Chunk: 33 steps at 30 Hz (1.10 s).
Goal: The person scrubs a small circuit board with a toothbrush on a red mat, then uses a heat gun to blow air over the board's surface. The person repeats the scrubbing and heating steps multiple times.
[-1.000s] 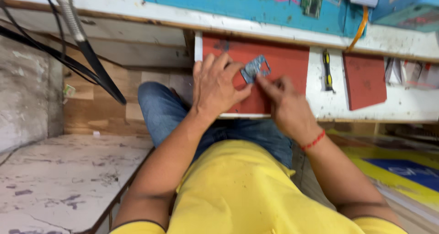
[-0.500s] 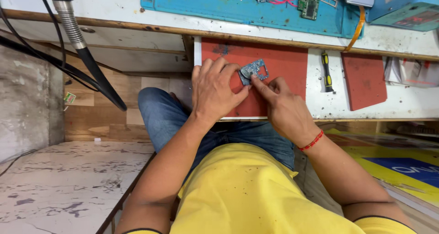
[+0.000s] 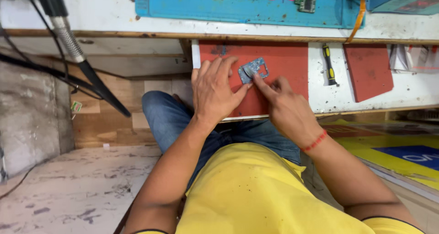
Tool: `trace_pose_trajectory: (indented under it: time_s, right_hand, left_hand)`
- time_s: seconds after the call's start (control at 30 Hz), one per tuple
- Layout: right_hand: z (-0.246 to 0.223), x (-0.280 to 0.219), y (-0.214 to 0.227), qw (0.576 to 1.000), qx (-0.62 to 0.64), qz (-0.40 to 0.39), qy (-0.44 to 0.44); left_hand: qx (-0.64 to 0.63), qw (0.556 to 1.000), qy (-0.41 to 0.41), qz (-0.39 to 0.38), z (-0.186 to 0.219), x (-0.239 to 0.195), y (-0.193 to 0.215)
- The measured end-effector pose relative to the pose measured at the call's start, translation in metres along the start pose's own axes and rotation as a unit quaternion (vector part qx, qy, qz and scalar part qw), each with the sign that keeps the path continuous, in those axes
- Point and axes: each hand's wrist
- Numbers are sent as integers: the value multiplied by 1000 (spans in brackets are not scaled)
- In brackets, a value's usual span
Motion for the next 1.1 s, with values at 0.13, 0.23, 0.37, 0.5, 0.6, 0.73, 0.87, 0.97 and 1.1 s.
trace_pose_trajectory:
  time_s: [0.13,0.23,0.37,0.5,0.6,0.73,0.87,0.97,1.1]
  right_hand:
    - [7,-2,-5,995,22,82,45]
    - [11,6,-12,999,10,31,16]
    - [22,0,-12,999,-4,37,14]
    - [17,-7,-14,999,-11,30,30]
    - [17,-4,-13,998,-5,60,19]
    - [21,3,-8,997,9,39,68]
    - [26,-6,-8,998,19,58,33]
    - [25,-4,-6,997,19,64,46]
    - [19,-5,-8,997,32,66,15]
  left_hand:
    - [8,1000,-12,15,-1,-8,-5]
    - [29,999,-26,9,0,-5,-5]
    - [20,999,-38,12,-3,-7,-8]
    - [16,999,-43,10,-8,-10,-6]
    - [17,999,-26,-8,-8,-6,-8]
    - [11,999,-33,3,-8,-2,-6]
    - [24,999,-23,-25,-7,-6,-9]
    - [27,999,-29,-17,-7,-4,-9]
    - [21,999,-30,-5,-6,-4,-7]
Point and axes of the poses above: each hand's wrist, its own x-axis towards the middle knuckle, its own y-axis out of the back of the hand, z = x × y, and after that the axes turned 3 degrees about -x, right-handed
